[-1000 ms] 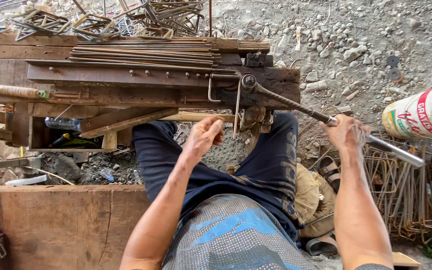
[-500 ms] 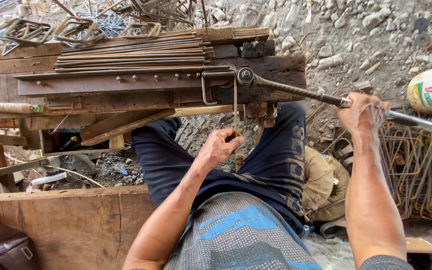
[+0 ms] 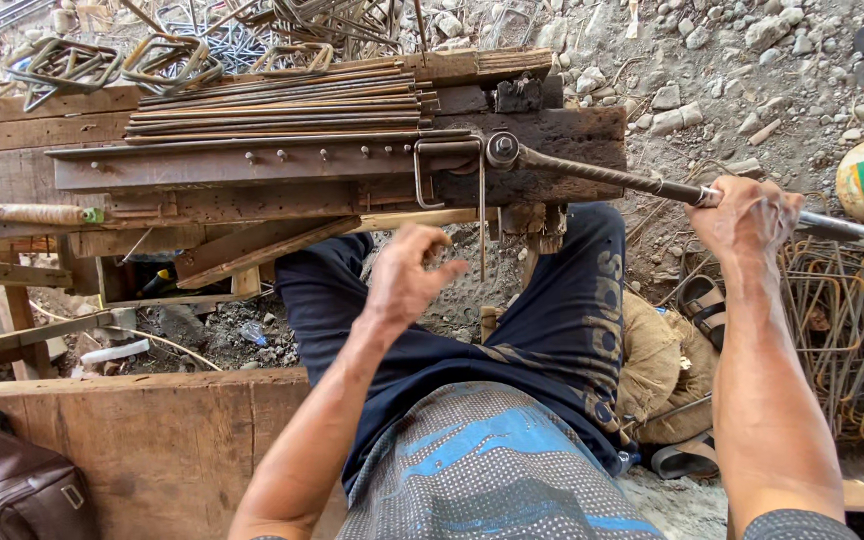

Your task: The person sits on the ground and uses a manual bending machine to shape metal rods into rectangular frames. They insert a rod, rotate a crank to bend it around a pin, and then remove the finished frame.

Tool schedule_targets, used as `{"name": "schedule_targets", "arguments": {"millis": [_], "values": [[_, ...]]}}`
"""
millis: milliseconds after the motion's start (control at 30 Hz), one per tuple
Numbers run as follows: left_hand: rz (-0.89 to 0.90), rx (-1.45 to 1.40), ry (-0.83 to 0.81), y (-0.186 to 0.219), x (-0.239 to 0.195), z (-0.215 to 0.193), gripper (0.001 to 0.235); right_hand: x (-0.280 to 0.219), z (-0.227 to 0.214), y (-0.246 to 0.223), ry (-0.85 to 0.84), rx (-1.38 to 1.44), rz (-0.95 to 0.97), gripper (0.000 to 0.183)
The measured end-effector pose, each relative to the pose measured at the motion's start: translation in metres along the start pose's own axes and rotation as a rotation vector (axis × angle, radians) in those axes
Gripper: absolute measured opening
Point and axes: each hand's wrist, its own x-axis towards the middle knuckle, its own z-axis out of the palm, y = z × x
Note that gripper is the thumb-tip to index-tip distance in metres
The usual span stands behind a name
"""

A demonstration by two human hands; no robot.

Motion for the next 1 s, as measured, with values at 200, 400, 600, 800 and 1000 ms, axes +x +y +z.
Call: {"name": "schedule_targets", "arguments": {"millis": [200, 400, 600, 800, 1000], "values": [[0.360, 0.632, 0.149, -0.027, 0.049, -0.034, 0.106, -0.003, -0.017, -0.012, -0.012, 0.016, 0.023, 0.031], [0.605, 0.734, 0.020, -0.032, 0.079, -0.043, 0.061, -0.007, -0.034, -0.023, -0.090, -0.084, 0.050, 0.029], [0.565, 0.550, -0.087, -0.010, 0.071, -0.061, 0.019, -0.009, -0.031, -0.022, -0.056, -0.075, 0.037, 0.038], [0.344, -0.172, 0.118, 0.021, 0.116, -0.068, 0.027, -0.008, -0.033, -0.021, -0.093, -0.028, 0.019, 0.039], [0.368, 0.042, 0.240, 0.028, 0.070, -0.024, 0.022, -0.010, -0.026, -0.020, -0.095, -0.050, 0.065, 0.054]]}}
